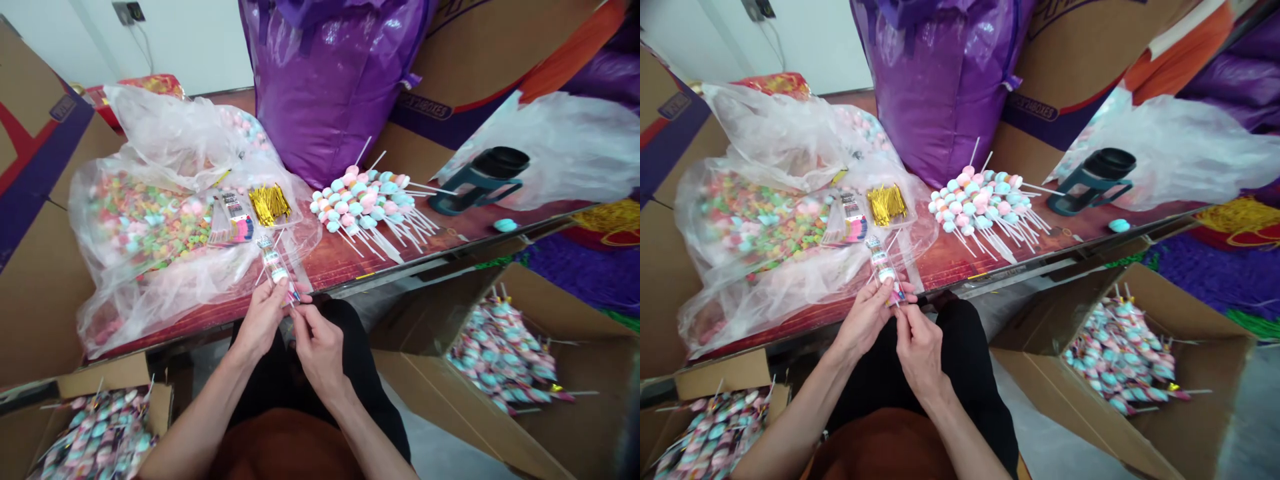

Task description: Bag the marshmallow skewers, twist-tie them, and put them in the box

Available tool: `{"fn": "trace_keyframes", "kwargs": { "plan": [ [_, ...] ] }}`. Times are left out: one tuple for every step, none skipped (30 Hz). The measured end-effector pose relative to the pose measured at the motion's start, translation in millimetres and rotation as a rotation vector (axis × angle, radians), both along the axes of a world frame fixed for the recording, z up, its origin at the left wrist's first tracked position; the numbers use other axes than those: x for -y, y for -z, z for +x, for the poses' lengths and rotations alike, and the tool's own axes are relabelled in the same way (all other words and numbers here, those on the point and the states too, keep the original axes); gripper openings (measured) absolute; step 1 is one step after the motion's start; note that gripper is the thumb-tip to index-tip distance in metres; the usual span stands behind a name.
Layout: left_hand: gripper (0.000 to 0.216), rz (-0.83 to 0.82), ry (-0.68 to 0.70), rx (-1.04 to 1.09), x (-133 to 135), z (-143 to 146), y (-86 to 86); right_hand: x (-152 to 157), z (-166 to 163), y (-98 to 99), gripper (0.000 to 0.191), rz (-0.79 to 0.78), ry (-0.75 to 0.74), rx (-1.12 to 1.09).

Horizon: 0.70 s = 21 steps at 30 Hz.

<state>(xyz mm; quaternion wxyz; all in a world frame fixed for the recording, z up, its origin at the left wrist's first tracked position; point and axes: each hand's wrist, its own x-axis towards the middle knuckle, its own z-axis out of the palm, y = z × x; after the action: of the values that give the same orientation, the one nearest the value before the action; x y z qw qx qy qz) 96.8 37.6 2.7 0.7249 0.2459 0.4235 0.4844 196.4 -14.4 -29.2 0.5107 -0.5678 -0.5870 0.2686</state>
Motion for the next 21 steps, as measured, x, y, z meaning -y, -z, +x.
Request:
{"fn": "trace_keyframes", "kwargs": {
  "plan": [
    [0.041,0.000,-0.009,0.002,0,0,-0.4,0,0,1.0,0.020,-0.011,-0.007,-0.017],
    [0.041,0.006,-0.014,0.007,1,0,-1.1,0,-1,1.7,0.021,-0.047,-0.016,-0.056],
    [0.042,0.017,-0.014,0.012,3,1,-2.1,-1,-2,2.0,0.022,-0.102,-0.026,-0.115],
    [0.043,0.027,-0.005,0.015,4,2,-3.3,-2,-2,1.5,0.022,-0.167,-0.040,-0.189],
    [0.044,0.032,0.007,0.015,5,2,-4.4,-3,-4,0.2,0.020,-0.230,-0.058,-0.273],
    [0.045,0.030,0.017,0.011,6,3,-5.4,-5,-5,-2.1,0.017,-0.283,-0.081,-0.357],
    [0.046,0.025,0.019,0.002,7,3,-6.0,-7,-7,-5.1,0.017,-0.320,-0.105,-0.433],
    [0.047,0.025,0.010,-0.013,8,2,-6.2,-9,-9,-8.8,0.021,-0.339,-0.125,-0.494],
    [0.046,0.036,-0.004,-0.031,8,1,-6.0,-11,-12,-12.9,0.024,-0.346,-0.140,-0.540],
    [0.044,0.057,-0.016,-0.049,8,-1,-5.6,-14,-15,-17.2,0.023,-0.342,-0.143,-0.576],
    [0.042,0.088,-0.021,-0.058,8,-5,-5.4,-17,-18,-21.4,0.023,-0.334,-0.143,-0.616],
    [0.039,0.122,-0.014,-0.052,8,-9,-5.6,-20,-21,-25.5,0.031,-0.337,-0.153,-0.675],
    [0.036,0.155,0.004,-0.030,8,-15,-6.5,-24,-23,-29.4,0.039,-0.361,-0.183,-0.754],
    [0.034,0.182,0.027,0.006,7,-21,-8.0,-28,-24,-33.2,0.044,-0.405,-0.234,-0.841],
    [0.031,0.204,0.049,0.051,6,-28,-10.2,-32,-25,-37.1,0.045,-0.467,-0.308,-0.907],
    [0.029,0.222,0.060,0.096,6,-34,-12.8,-38,-24,-41.1,0.043,-0.539,-0.409,-0.927],
    [0.027,0.238,0.056,0.133,4,-41,-15.2,-45,-22,-45.3,0.041,-0.605,-0.536,-0.882],
    [0.025,0.255,0.026,0.154,3,-46,-17.3,-53,-19,-49.8,0.040,-0.638,-0.659,-0.762],
    [0.023,0.277,-0.028,0.159,1,-51,-18.6,-63,-16,-54.4,0.039,-0.620,-0.753,-0.586],
    [0.021,0.299,-0.100,0.149,-1,-55,-19.1,-75,-13,-58.9,0.036,-0.551,-0.800,-0.382],
    [0.020,0.317,-0.176,0.126,-3,-58,-18.5,-89,-11,-63.0,0.032,-0.442,-0.782,-0.177]
  ]
}}
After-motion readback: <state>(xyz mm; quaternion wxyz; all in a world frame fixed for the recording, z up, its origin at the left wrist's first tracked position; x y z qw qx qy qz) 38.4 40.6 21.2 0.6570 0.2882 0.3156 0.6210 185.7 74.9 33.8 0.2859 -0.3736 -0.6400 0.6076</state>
